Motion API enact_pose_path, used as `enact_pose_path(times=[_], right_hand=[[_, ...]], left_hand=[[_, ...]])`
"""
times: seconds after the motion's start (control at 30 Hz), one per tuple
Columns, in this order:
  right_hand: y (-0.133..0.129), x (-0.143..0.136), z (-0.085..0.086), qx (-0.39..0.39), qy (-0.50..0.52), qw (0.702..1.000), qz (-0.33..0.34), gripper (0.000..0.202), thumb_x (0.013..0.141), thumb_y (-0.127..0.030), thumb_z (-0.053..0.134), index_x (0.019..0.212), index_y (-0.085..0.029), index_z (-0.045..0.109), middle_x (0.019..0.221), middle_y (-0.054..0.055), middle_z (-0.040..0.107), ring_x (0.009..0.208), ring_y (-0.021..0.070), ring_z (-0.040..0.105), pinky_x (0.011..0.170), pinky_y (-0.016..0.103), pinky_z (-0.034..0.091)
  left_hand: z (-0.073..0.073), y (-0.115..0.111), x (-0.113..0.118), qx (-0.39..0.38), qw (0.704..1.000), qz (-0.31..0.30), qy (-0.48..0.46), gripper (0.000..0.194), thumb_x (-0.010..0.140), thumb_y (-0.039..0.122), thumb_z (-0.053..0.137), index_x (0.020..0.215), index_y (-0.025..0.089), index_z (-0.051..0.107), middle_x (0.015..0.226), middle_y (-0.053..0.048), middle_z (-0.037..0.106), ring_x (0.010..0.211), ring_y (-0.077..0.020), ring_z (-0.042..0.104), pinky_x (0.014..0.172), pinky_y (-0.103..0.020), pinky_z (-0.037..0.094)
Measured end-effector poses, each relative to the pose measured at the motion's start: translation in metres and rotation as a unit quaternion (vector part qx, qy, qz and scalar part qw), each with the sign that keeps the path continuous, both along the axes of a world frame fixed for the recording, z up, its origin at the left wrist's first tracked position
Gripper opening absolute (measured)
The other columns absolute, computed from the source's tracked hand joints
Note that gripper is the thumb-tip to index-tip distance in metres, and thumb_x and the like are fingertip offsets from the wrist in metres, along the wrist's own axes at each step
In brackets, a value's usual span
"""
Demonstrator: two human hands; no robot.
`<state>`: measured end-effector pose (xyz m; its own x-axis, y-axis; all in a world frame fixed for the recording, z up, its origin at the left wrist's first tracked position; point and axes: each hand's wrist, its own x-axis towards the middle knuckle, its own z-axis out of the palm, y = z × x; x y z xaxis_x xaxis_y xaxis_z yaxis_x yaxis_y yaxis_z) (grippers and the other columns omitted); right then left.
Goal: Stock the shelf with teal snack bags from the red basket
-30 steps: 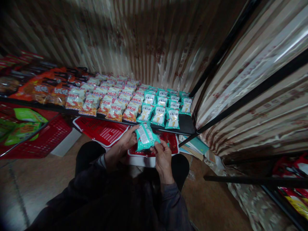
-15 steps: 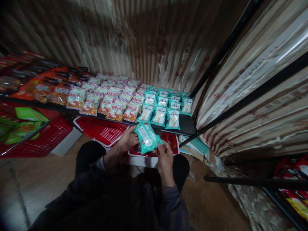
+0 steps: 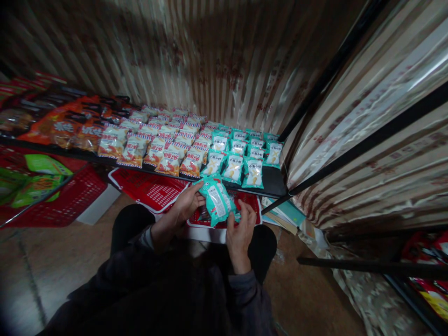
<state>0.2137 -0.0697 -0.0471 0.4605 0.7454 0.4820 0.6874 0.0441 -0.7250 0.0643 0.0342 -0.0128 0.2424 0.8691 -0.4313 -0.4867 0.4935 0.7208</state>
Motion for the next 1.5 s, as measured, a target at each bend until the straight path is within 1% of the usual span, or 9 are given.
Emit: enact_pose_path(times=[0.1,0.23,0.47,0.57,0.8,1.0,1.23,1.37,1.5], right_hand=[[-0.001,-0.005,0.004,0.045,-0.118,0.990,0.057,0.036,0.094,-0.023,0.046,0.126,-0.022,0.061,0.124,0.013,0.061,0.121,0.0248,0.054,0.103,0.047,0.043],[0.000,-0.007,0.001,0.057,-0.143,0.983,0.104,0.043,0.095,-0.018,0.040,0.133,-0.024,0.057,0.129,0.011,0.062,0.123,0.0227,0.056,0.103,0.045,0.046],[-0.006,-0.011,0.000,-0.019,-0.127,0.982,0.140,0.048,0.097,-0.036,0.047,0.142,-0.021,0.049,0.144,0.015,0.052,0.133,0.0268,0.049,0.107,0.049,0.043],[-0.006,-0.014,0.001,-0.022,-0.122,0.982,0.143,0.052,0.095,-0.041,0.050,0.143,-0.019,0.047,0.148,0.017,0.047,0.136,0.0282,0.046,0.108,0.050,0.043],[-0.005,-0.020,-0.004,-0.028,-0.110,0.982,0.148,0.064,0.092,-0.047,0.054,0.146,-0.015,0.039,0.146,0.021,0.048,0.138,0.0295,0.044,0.110,0.054,0.041],[-0.004,-0.020,-0.011,-0.054,-0.057,0.988,0.132,0.068,0.089,-0.050,0.057,0.145,-0.015,0.039,0.143,0.020,0.051,0.134,0.0303,0.048,0.109,0.053,0.042],[-0.005,-0.020,-0.011,-0.074,0.027,0.993,0.090,0.061,0.086,-0.048,0.058,0.136,-0.014,0.050,0.134,0.018,0.060,0.123,0.0289,0.058,0.102,0.046,0.047],[-0.006,-0.019,-0.007,-0.086,0.119,0.987,0.067,0.059,0.084,-0.048,0.060,0.132,-0.016,0.055,0.128,0.014,0.065,0.115,0.0269,0.062,0.097,0.043,0.050],[-0.005,-0.019,-0.003,-0.090,0.210,0.972,0.048,0.061,0.080,-0.052,0.063,0.129,-0.015,0.059,0.121,0.013,0.069,0.107,0.0264,0.065,0.094,0.042,0.051]], left_hand=[[0.003,-0.004,0.002,0.038,0.999,-0.001,0.023,0.042,0.072,0.047,0.077,0.097,0.014,0.066,0.091,-0.010,0.074,0.079,-0.0218,0.071,0.079,-0.037,0.055],[0.008,-0.007,0.002,0.045,0.998,-0.003,0.038,0.047,0.069,0.052,0.078,0.096,0.016,0.066,0.091,-0.009,0.073,0.082,-0.0217,0.071,0.079,-0.037,0.055],[0.013,-0.008,-0.002,0.073,0.994,-0.041,0.064,0.054,0.067,0.059,0.077,0.099,0.018,0.067,0.107,-0.011,0.071,0.098,-0.0258,0.068,0.083,-0.039,0.053],[0.016,-0.010,-0.002,0.079,0.992,-0.052,0.079,0.055,0.065,0.061,0.076,0.098,0.018,0.066,0.109,-0.010,0.070,0.102,-0.0266,0.066,0.083,-0.040,0.053],[0.023,-0.013,-0.004,0.093,0.987,-0.086,0.099,0.059,0.064,0.065,0.074,0.099,0.019,0.066,0.111,-0.010,0.068,0.106,-0.0280,0.062,0.084,-0.041,0.051],[0.022,-0.012,-0.005,0.091,0.986,-0.104,0.097,0.060,0.066,0.067,0.070,0.098,0.017,0.067,0.111,-0.013,0.068,0.106,-0.0280,0.061,0.080,-0.038,0.052],[0.023,-0.013,-0.005,0.062,0.991,-0.089,0.077,0.040,0.077,0.054,0.068,0.091,0.016,0.067,0.113,-0.014,0.068,0.106,-0.0264,0.062,0.076,-0.034,0.056],[0.021,-0.013,-0.006,0.078,0.990,-0.085,0.078,0.032,0.072,0.043,0.074,0.087,0.015,0.069,0.107,-0.013,0.069,0.104,-0.0258,0.062,0.077,-0.036,0.057],[0.014,-0.013,-0.005,0.103,0.986,-0.084,0.101,0.027,0.066,0.033,0.080,0.083,0.015,0.071,0.094,-0.009,0.069,0.093,-0.0216,0.063,0.079,-0.035,0.055]])
